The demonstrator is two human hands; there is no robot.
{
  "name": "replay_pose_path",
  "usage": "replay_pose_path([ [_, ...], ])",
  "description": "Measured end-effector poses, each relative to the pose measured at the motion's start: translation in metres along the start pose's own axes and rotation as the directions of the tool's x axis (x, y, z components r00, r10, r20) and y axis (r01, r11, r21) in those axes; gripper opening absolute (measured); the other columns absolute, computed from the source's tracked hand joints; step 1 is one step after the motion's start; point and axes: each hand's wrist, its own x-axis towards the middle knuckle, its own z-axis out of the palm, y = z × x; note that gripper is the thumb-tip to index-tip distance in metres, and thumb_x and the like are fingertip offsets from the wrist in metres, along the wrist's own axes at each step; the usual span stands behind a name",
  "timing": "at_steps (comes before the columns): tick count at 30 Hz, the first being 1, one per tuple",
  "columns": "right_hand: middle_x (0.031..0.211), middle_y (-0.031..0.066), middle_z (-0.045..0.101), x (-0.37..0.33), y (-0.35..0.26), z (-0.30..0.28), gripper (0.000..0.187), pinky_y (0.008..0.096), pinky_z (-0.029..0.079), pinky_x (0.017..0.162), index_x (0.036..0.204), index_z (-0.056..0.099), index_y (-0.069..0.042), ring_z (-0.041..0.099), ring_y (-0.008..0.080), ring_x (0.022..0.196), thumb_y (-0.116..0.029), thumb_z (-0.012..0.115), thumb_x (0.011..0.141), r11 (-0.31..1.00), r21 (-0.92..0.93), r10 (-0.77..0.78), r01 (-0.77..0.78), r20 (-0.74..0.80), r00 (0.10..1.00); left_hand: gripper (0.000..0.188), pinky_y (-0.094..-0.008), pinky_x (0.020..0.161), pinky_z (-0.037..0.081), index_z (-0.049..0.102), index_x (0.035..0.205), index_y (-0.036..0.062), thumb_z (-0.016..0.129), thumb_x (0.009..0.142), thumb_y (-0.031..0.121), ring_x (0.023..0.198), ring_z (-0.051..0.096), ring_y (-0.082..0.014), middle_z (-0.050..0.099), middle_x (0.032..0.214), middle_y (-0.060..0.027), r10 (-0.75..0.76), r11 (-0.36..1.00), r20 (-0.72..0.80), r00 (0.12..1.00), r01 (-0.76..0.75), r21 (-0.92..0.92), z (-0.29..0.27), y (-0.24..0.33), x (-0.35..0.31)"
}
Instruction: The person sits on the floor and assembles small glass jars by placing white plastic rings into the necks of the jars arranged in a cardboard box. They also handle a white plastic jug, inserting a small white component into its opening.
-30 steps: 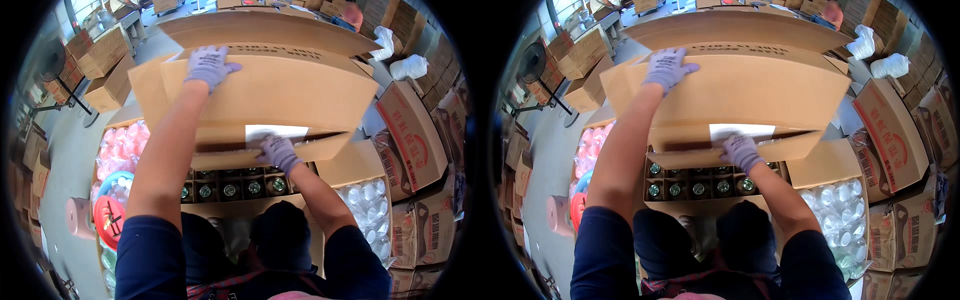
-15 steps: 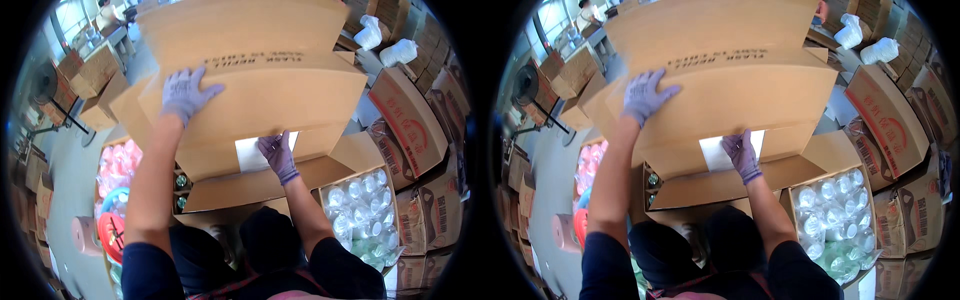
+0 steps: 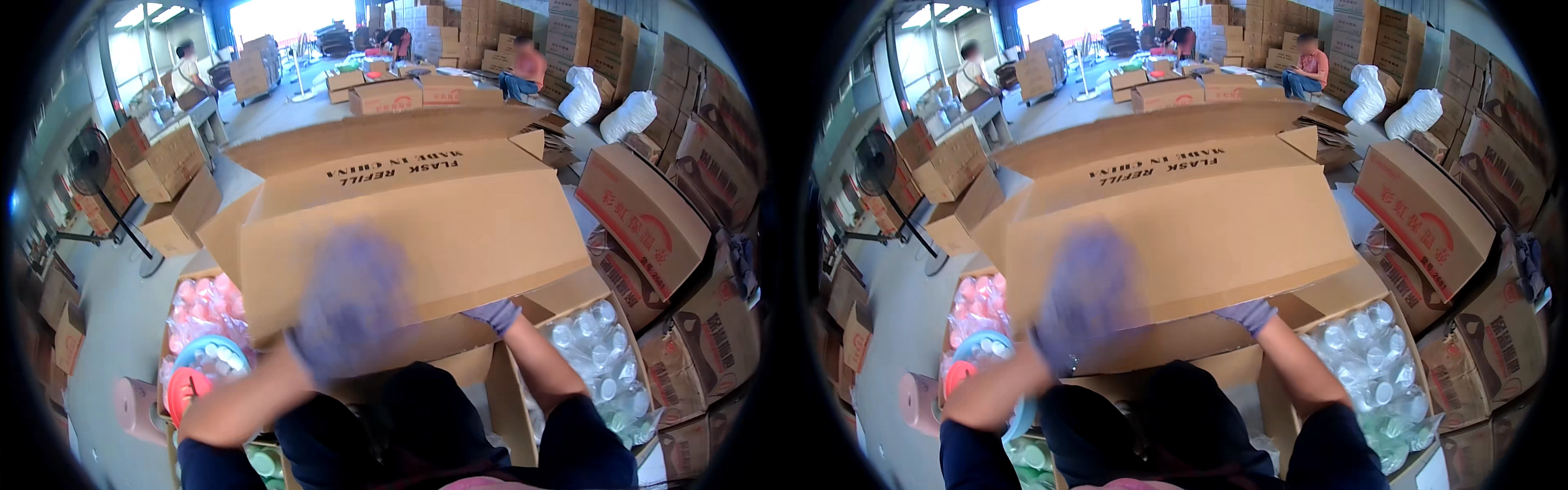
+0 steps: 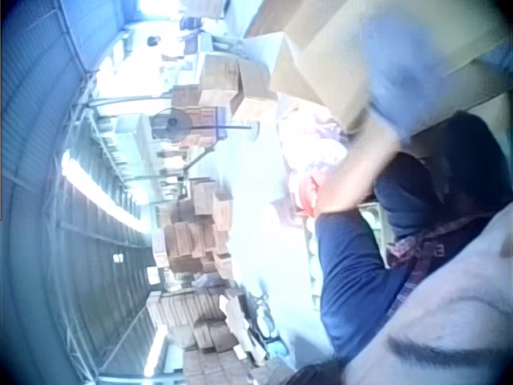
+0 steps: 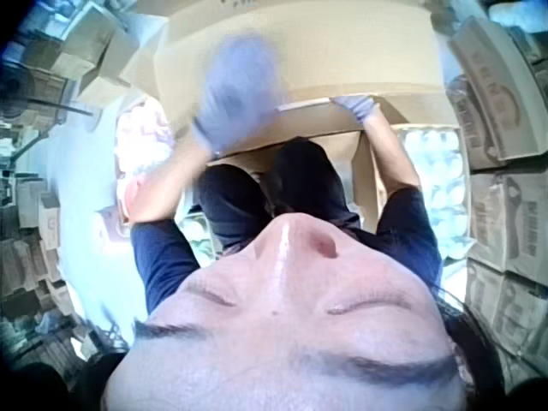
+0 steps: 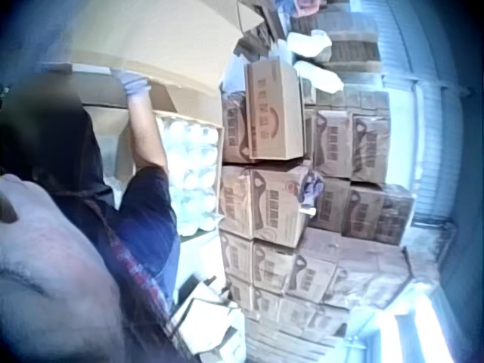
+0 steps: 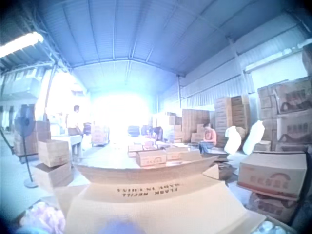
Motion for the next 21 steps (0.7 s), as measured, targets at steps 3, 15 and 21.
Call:
replay_pose_path([
  [3,0.144,0.0140,0.043,0.033,0.034,0.041,0.056,0.0431,0.031,0.110,0.143,0.038,-0.012,0.041,0.0315,0.131,-0.030,0.050,0.091,0.991,-0.014,0.132,-0.132,0.103,0.986,0.031,-0.0479,0.099,0.039,0.060,0.111,0.0051,0.050,0.086,0.022,0.109,0.053,-0.0325,0.057,0.112,-0.0176,0.190,0.976,0.558,0.808,-0.215,-0.021,0.090,0.054,-0.079],
  [15,0.146,0.0128,0.041,0.059,0.109,0.097,0.057,0.0447,0.028,0.112,0.144,0.035,-0.015,0.037,0.0308,0.134,-0.045,0.036,0.096,0.898,-0.204,0.411,-0.389,0.082,0.908,0.025,-0.0414,0.087,0.049,0.065,0.107,0.0134,0.045,0.094,0.020,0.101,0.062,-0.0248,0.067,0.096,-0.0132,-0.397,0.911,0.090,0.913,0.380,0.159,0.317,-0.143,-0.051],
  [21,0.143,0.0133,0.044,0.017,0.059,0.041,0.054,0.0435,0.029,0.111,0.142,0.038,-0.013,0.039,0.0302,0.132,-0.040,0.038,0.095,0.967,-0.162,0.233,-0.198,0.240,0.943,0.023,-0.0415,0.090,0.047,0.065,0.105,0.0132,0.046,0.092,0.020,0.105,0.060,-0.0258,0.066,0.100,-0.0121,-0.429,0.899,0.246,0.869,0.385,0.208,0.298,-0.146,-0.081],
])
